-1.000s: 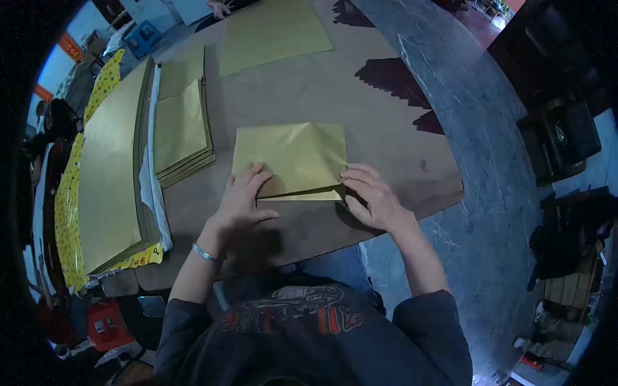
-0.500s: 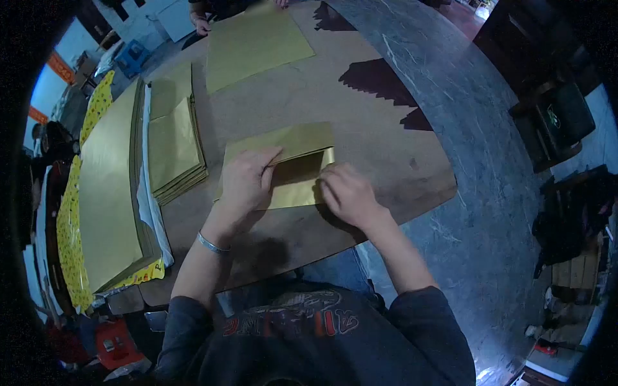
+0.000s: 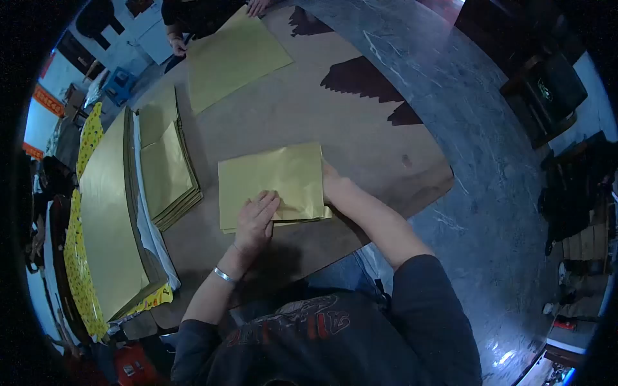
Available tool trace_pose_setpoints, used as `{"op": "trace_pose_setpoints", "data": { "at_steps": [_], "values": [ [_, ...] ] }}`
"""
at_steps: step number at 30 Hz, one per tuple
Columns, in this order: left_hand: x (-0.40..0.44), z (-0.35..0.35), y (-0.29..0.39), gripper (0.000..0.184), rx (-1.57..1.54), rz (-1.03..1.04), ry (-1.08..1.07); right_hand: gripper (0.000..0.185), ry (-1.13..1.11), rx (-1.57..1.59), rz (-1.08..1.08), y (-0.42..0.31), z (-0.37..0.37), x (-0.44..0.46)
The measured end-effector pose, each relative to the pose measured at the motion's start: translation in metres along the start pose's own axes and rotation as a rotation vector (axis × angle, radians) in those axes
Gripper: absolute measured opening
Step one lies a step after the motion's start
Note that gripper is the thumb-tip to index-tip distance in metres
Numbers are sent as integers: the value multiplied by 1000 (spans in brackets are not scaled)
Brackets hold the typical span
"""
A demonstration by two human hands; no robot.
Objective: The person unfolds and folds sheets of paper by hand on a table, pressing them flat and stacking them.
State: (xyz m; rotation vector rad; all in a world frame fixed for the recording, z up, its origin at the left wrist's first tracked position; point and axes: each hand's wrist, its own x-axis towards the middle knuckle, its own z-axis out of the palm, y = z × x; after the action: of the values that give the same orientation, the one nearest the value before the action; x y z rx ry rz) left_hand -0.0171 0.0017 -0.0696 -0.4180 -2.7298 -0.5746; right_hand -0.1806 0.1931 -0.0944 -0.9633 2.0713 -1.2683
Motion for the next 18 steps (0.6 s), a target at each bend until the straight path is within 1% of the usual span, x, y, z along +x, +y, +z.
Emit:
{"op": "trace_pose_setpoints", "data": {
  "at_steps": [1, 2, 4, 5, 6, 8, 9, 10, 12, 13, 14, 16, 17, 18],
  "values": [
    [-1, -3, 6, 47, 28, -23, -9, 40, -33, -352, -97, -20, -9, -4],
    [1, -3, 6, 47, 29, -22, -4, 40, -32, -357, -100, -26, -13, -4],
    [1, -4, 6, 50, -16, -24, -18, 44, -20, -531, -258, -30, -17, -8],
    [-1, -4, 8, 52, 31, -47, -48, 45, -82, -673, -258, -11, -14, -3],
    [-3, -4, 8, 52, 35, -54, -48, 45, -87, -670, -263, -15, -14, -3],
    [-4, 2, 3, 54, 40, -48, -65, 51, -94, -429, 24, -22, -17, -4],
    [-4, 4, 0, 54, 14, -52, -77, 54, -29, -739, -212, -23, -17, -6],
    [-5, 6, -1, 54, 16, -50, -76, 54, -26, -740, -213, -24, -23, -10],
    [-7, 6, 0, 55, 17, -55, -70, 56, -49, -918, -277, -33, -35, -21],
    [-4, 2, 3, 57, 44, -54, -92, 59, -21, -953, -169, -22, -34, -29],
    [-3, 2, 3, 57, 42, -52, -89, 59, -21, -956, -168, -22, -37, -34],
    [-4, 3, 1, 58, 43, -44, -128, 62, -6, -1027, -77, -23, -42, -43],
    [-6, 6, 1, 52, 67, -55, -121, 66, 29, -1012, -67, -12, -41, -45],
    [-6, 8, 1, 52, 67, -54, -121, 66, 31, -1013, -67, -16, -42, -46]
  ]
}}
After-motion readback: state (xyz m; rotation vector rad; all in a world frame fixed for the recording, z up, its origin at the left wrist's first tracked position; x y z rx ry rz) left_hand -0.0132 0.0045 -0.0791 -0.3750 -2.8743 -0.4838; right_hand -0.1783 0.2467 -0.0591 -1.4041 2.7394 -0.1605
